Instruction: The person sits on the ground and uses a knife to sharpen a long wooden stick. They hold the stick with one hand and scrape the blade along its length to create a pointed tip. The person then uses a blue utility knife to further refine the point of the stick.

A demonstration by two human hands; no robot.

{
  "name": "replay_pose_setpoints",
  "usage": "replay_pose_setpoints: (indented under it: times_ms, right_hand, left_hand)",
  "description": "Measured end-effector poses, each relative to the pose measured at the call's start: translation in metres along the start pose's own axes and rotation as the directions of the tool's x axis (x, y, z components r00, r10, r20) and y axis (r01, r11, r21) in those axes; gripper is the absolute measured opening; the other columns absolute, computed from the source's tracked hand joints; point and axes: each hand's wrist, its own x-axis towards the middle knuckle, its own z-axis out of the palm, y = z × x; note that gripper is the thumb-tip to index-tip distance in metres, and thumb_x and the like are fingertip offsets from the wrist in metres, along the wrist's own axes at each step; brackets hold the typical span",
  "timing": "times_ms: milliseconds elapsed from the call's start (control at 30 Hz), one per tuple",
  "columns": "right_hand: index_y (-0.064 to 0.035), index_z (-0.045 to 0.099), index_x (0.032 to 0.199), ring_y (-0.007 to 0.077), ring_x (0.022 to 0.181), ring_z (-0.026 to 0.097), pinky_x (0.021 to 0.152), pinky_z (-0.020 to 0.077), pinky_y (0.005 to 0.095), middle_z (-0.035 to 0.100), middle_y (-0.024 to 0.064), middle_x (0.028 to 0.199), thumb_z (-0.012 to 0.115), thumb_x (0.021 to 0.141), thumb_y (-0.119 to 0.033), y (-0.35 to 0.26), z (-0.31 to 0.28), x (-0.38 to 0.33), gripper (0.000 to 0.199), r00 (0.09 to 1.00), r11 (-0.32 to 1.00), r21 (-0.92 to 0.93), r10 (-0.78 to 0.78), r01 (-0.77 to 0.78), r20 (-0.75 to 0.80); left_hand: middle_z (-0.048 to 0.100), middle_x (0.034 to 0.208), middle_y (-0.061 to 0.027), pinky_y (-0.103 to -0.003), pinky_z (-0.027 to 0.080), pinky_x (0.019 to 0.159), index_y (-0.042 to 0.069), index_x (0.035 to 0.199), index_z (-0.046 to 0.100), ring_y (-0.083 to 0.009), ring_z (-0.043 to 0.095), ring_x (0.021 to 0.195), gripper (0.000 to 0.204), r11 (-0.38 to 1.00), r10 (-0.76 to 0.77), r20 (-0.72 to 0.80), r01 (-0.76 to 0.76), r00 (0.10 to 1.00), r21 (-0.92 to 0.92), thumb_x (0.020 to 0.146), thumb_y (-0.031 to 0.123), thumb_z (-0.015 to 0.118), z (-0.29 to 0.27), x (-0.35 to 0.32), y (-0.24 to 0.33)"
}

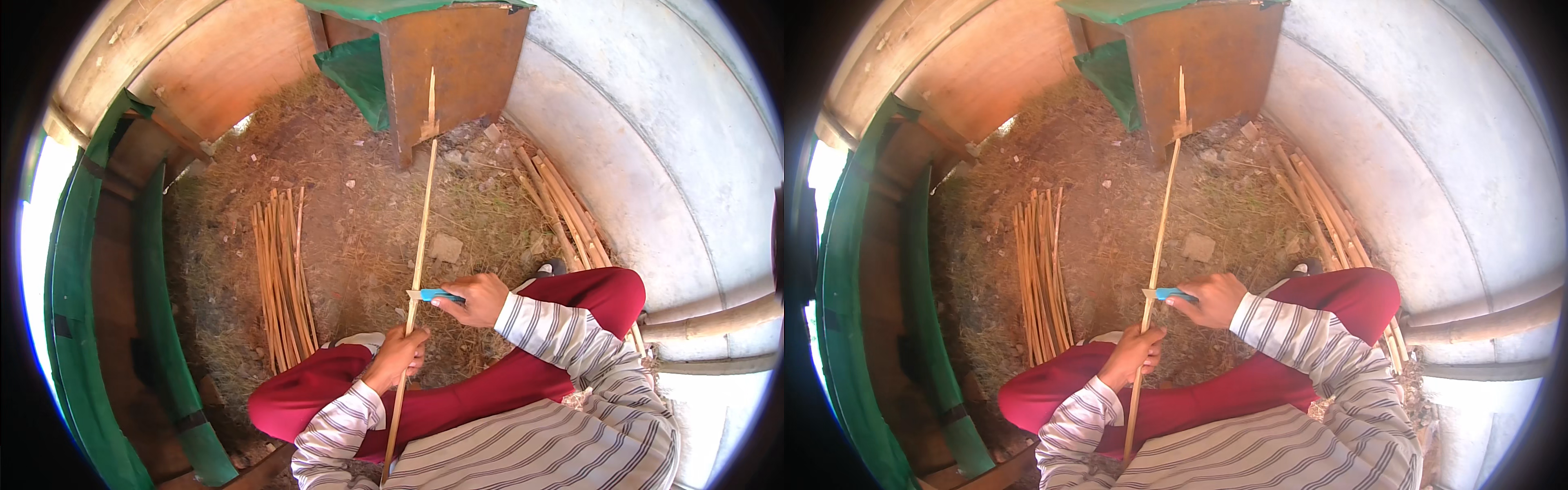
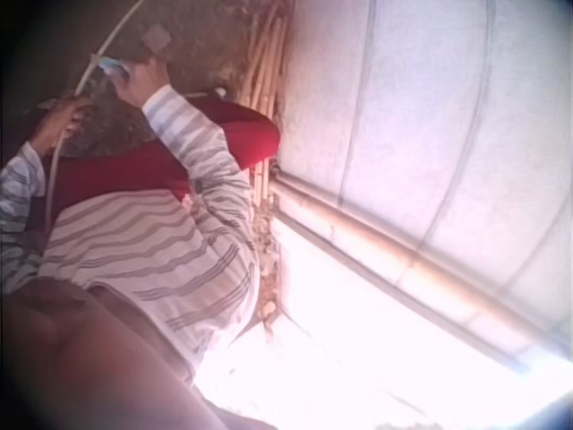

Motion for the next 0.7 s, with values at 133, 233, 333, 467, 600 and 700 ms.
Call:
replay_pose_setpoints:
  times_ms: [133,233,333,467,600,700]
  right_hand:
    - [-0.0024,0.077,0.098,0.0287,0.055,0.068,0.047,0.0529,0.0391,0.072,0.0152,0.076,0.064,0.095,-0.044,0.006,0.003,-0.001,0.044,0.998,0.998,-0.062,0.033,-0.030,0.045]
    - [-0.0052,0.076,0.099,0.0302,0.058,0.069,0.049,0.0542,0.0412,0.073,0.0157,0.077,0.059,0.096,-0.048,0.007,0.005,-0.002,0.046,0.997,0.996,-0.074,0.050,-0.046,0.051]
    - [-0.0051,0.076,0.100,0.0303,0.057,0.069,0.050,0.0545,0.0417,0.073,0.0155,0.077,0.058,0.096,-0.048,0.009,0.008,-0.003,0.047,0.997,0.994,-0.088,0.062,-0.057,0.052]
    - [-0.0058,0.077,0.101,0.0266,0.051,0.066,0.046,0.0529,0.0384,0.072,0.0125,0.071,0.059,0.096,-0.050,0.016,0.015,-0.003,0.048,1.000,0.994,-0.106,0.027,-0.027,0.001]
    - [-0.0125,0.077,0.105,0.0229,0.048,0.064,0.047,0.0540,0.0388,0.065,0.0082,0.058,0.049,0.100,-0.055,0.021,-0.005,0.010,0.051,0.945,0.933,-0.189,0.322,-0.306,0.060]
    - [-0.0156,0.077,0.110,0.0248,0.052,0.064,0.060,0.0578,0.0419,0.064,0.0091,0.058,0.048,0.099,-0.058,0.083,-0.023,0.014,0.052,0.875,0.857,-0.249,0.480,-0.451,0.065]
  left_hand:
    - [0.039,0.060,0.0034,-0.025,0.028,0.034,0.012,0.080,0.043,-0.0067,0.037,0.043,0.023,1.000,-0.029,0.013,0.029,0.999,-0.008,0.096,0.018,0.058,-0.004,0.002,-0.006]
    - [0.040,0.060,0.0028,-0.025,0.029,0.034,0.011,0.081,0.044,-0.0072,0.039,0.044,0.021,1.000,-0.027,0.013,0.027,1.000,0.003,0.096,0.017,0.058,-0.003,0.003,-0.008]
    - [0.040,0.060,0.0031,-0.025,0.029,0.034,0.012,0.080,0.043,-0.0073,0.039,0.044,0.021,0.999,-0.040,0.026,0.040,0.999,-0.015,0.095,0.015,0.058,-0.006,0.005,-0.009]
    - [0.037,0.059,0.0039,-0.025,0.025,0.034,0.012,0.077,0.044,-0.0065,0.035,0.042,0.023,0.998,-0.066,0.001,0.066,0.998,-0.022,0.094,0.015,0.058,-0.002,0.005,-0.006]
    - [0.038,0.059,0.0041,-0.025,0.026,0.034,0.011,0.079,0.045,-0.0067,0.036,0.042,0.021,0.997,-0.083,0.013,0.082,0.996,0.005,0.094,0.014,0.059,-0.005,0.005,-0.016]
    - [0.041,0.060,0.0033,-0.026,0.027,0.034,0.009,0.084,0.047,-0.0071,0.037,0.043,0.017,0.984,-0.168,0.063,0.163,0.984,0.075,0.094,0.013,0.059,0.006,-0.001,-0.029]
